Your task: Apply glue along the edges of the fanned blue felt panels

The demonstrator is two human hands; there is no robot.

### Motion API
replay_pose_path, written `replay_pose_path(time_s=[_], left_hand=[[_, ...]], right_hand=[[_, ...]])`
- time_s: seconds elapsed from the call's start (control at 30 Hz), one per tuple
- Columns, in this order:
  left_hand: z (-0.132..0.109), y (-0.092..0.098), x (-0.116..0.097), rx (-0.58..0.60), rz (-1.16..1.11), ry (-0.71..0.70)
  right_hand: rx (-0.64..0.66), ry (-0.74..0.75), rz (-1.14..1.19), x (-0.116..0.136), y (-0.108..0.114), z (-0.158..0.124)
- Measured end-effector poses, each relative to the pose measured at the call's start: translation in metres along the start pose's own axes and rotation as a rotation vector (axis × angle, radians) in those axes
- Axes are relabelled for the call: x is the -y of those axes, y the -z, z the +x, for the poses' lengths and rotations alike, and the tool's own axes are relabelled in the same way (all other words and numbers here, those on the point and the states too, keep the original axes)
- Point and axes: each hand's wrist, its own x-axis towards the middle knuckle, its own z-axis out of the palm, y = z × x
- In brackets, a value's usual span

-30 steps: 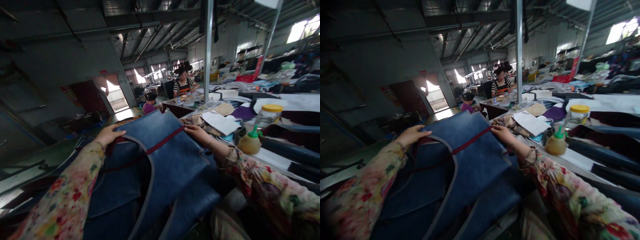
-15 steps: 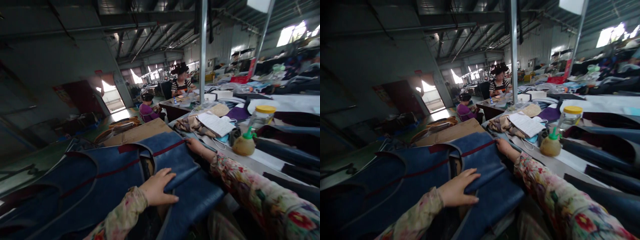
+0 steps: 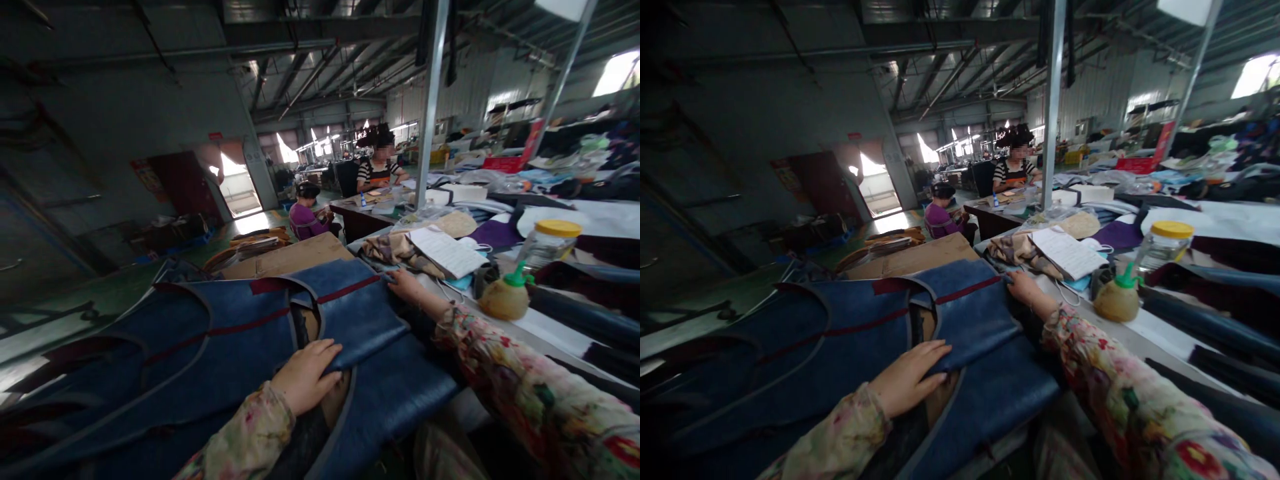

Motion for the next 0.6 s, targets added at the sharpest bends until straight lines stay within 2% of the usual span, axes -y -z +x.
replay_pose_path(time_s=[0.07, 0.2, 0.3, 0.4, 0.47, 0.53, 0.6], left_hand=[[-0.028, 0.011, 0.021, 0.007, 0.017, 0.071], [-0.093, 0.023, 0.066, 0.136, 0.147, 0.326], [-0.128, 0.020, 0.088, 0.072, 0.298, 0.467], [-0.141, 0.019, 0.105, -0.055, 0.374, 0.495], [-0.140, 0.028, 0.118, -0.130, 0.362, 0.530], [-0.137, 0.049, 0.131, -0.242, 0.334, 0.627], [-0.135, 0.083, 0.139, -0.400, 0.323, 0.742]], right_hand=[[0.005, 0.009, 0.011, -0.008, 0.017, -0.003], [0.066, 0.068, 0.078, -0.017, 0.048, -0.023], [0.193, 0.213, 0.160, -0.004, 0.058, -0.052], [0.320, 0.415, 0.229, 0.027, 0.053, -0.089], [0.364, 0.534, 0.213, 0.048, 0.043, -0.109], [0.392, 0.619, 0.171, 0.063, 0.030, -0.121], [0.368, 0.654, 0.115, 0.070, 0.019, -0.127]])
